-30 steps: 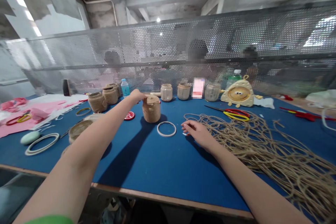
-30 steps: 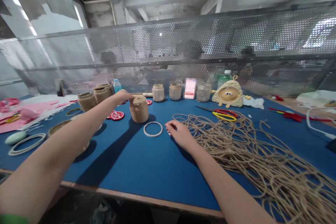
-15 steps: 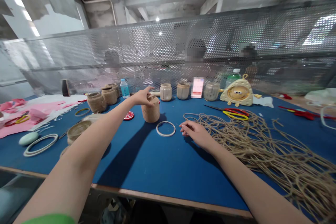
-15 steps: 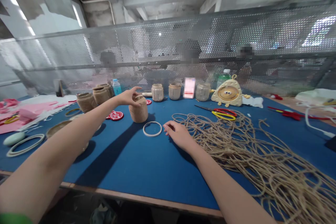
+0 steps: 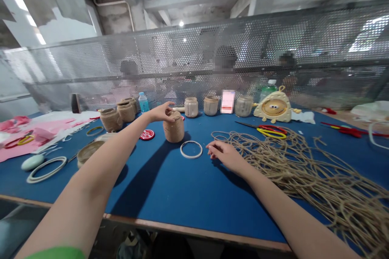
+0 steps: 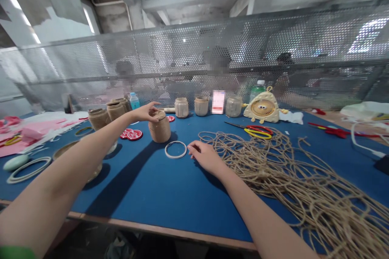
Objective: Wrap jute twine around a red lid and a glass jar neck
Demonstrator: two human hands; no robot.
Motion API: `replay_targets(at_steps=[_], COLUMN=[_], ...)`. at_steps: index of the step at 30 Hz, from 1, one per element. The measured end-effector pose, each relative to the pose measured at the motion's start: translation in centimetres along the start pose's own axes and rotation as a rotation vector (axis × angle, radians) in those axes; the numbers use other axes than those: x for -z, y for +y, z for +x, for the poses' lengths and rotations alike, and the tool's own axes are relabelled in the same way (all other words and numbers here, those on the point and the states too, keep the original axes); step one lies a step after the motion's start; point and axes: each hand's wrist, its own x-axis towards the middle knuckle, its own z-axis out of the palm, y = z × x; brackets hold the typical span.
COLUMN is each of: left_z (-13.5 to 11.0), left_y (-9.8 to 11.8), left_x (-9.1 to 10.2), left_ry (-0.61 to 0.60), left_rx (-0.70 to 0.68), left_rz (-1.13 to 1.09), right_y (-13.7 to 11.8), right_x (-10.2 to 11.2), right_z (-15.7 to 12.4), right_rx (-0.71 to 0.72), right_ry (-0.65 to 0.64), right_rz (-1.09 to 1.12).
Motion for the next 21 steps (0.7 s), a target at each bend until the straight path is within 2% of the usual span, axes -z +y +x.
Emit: replay_targets(at_steps=[21], left_z=[-0.3], left_y=[1.9], left_x=[1.0], left_ry=[-0.206], left_rx=[0.007], left_rz=[-0.045], right_y=[-0.6], right_x=[0.2], right_z=[-0.4], right_rx=[0.013], right_ry=[-0.04], right_rz=[-0.051])
